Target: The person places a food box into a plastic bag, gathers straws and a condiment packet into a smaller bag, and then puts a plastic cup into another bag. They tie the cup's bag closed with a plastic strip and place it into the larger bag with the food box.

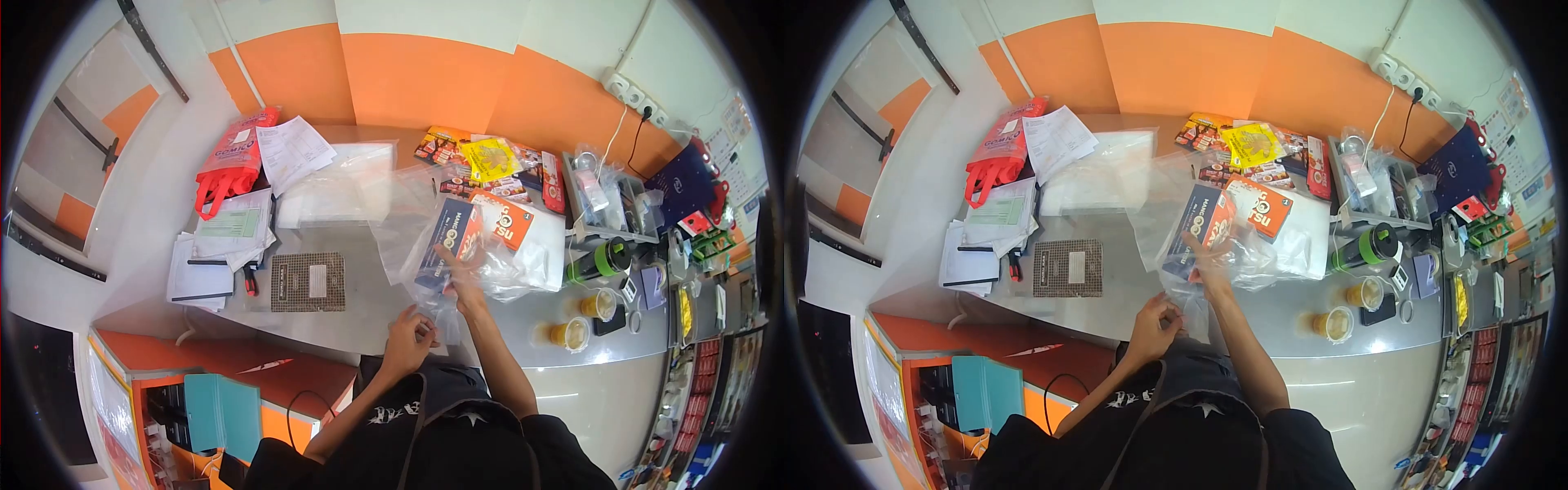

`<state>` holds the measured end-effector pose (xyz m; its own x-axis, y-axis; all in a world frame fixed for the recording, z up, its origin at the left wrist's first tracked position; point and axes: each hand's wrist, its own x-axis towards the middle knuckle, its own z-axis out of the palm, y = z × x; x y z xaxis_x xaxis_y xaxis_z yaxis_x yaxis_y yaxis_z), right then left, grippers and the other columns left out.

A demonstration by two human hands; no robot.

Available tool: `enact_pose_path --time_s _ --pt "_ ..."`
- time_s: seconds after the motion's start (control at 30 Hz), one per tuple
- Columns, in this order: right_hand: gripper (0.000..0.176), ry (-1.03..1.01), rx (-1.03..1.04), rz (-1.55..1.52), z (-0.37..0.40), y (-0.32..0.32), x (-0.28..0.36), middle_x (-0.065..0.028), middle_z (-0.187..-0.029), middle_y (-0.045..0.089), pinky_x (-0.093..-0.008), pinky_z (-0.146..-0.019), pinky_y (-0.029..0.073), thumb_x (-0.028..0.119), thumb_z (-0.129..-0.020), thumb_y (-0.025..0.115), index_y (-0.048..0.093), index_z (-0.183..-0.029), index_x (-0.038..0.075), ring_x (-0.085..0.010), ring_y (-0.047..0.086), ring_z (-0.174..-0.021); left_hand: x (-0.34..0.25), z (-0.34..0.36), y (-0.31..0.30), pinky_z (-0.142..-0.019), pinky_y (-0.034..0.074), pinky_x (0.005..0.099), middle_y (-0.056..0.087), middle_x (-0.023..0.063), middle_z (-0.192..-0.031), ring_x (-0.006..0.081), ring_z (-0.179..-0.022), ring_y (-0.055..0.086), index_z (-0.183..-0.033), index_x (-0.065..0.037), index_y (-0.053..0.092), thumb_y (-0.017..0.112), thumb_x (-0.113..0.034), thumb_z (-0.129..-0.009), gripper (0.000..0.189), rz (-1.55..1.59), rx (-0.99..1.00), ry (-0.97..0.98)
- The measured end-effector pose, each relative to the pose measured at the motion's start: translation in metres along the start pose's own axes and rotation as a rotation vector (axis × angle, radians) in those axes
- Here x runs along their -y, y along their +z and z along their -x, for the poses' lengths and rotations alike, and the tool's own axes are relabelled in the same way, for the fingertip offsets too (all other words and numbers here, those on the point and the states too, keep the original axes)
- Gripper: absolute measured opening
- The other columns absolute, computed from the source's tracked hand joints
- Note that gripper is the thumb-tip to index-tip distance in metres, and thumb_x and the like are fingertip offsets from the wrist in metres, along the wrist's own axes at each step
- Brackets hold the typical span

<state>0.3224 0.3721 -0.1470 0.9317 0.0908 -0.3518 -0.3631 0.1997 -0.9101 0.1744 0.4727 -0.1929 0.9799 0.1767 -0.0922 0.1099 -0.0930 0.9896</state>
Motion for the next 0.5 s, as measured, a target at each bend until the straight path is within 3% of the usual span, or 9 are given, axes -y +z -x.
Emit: enact_pose_path --time_s 0.03,0.1,0.23,0.33,0.43,0.5 --pt "0.104 -0.032 0.035 0.020 -0.010 -0.005 -0.009 -0.0073 -0.115 0.059 -0.0338 -0.074 0.054 0.021 -0.079 0.083 0.013 -0.154 0.009 -0.0181 0.062 -0.100 0.000 0.002 0.005 -0.064 0.055 0.0333 0.058 0.0224 -0.126 0.0202 -0.073 0.069 -0.104 0.008 0.059 0.073 -0.009 -0.088 0.027 0.165 -0.007 -0.068" --pt "0.107 -0.074 0.070 0.017 -0.017 -0.010 -0.021 -0.0073 -0.113 0.061 -0.0313 -0.067 0.054 0.023 -0.079 0.084 0.010 -0.155 0.009 -0.0157 0.063 -0.095 -0.009 -0.004 0.010 -0.063 0.054 0.0334 0.064 0.0207 -0.116 0.0179 -0.073 0.068 -0.097 0.008 0.062 0.072 -0.011 -0.089 0.023 0.196 -0.035 -0.177" --pt "0.110 -0.065 0.023 0.026 -0.012 -0.008 -0.024 -0.0085 -0.113 0.062 -0.0274 -0.060 0.054 0.023 -0.078 0.084 0.007 -0.155 0.010 -0.0142 0.065 -0.089 0.000 -0.024 0.007 -0.063 0.051 0.0334 0.071 0.0140 -0.088 0.0143 -0.068 0.064 -0.091 0.006 0.066 0.070 -0.017 -0.091 0.024 -0.029 0.129 -0.206" --pt "0.110 -0.100 -0.045 0.052 -0.024 -0.005 -0.026 -0.0100 -0.114 0.061 -0.0298 -0.067 0.056 0.023 -0.079 0.084 0.006 -0.154 0.007 -0.0164 0.065 -0.093 -0.015 -0.006 0.010 -0.061 0.048 0.0340 0.067 0.0122 -0.071 0.0159 -0.063 0.061 -0.096 0.003 0.067 0.067 -0.018 -0.092 0.021 -0.157 0.342 0.078" --pt "0.111 -0.218 -0.105 0.189 -0.047 -0.010 -0.050 -0.0136 -0.120 0.059 -0.0344 -0.081 0.057 0.023 -0.078 0.084 0.005 -0.154 0.002 -0.0219 0.064 -0.102 -0.053 0.014 0.024 -0.061 0.048 0.0381 0.067 0.0173 -0.076 0.0244 -0.060 0.062 -0.102 0.000 0.068 0.066 -0.017 -0.092 0.020 -0.137 0.661 0.159" --pt "0.113 -0.267 -0.086 0.344 -0.047 -0.015 -0.058 -0.0175 -0.127 0.055 -0.0380 -0.090 0.054 0.025 -0.075 0.085 0.007 -0.153 -0.002 -0.0267 0.062 -0.109 -0.071 0.007 0.027 -0.064 0.049 0.0397 0.068 0.0187 -0.080 0.0314 -0.065 0.063 -0.105 0.000 0.068 0.066 -0.019 -0.092 0.023 -0.166 0.706 0.231"
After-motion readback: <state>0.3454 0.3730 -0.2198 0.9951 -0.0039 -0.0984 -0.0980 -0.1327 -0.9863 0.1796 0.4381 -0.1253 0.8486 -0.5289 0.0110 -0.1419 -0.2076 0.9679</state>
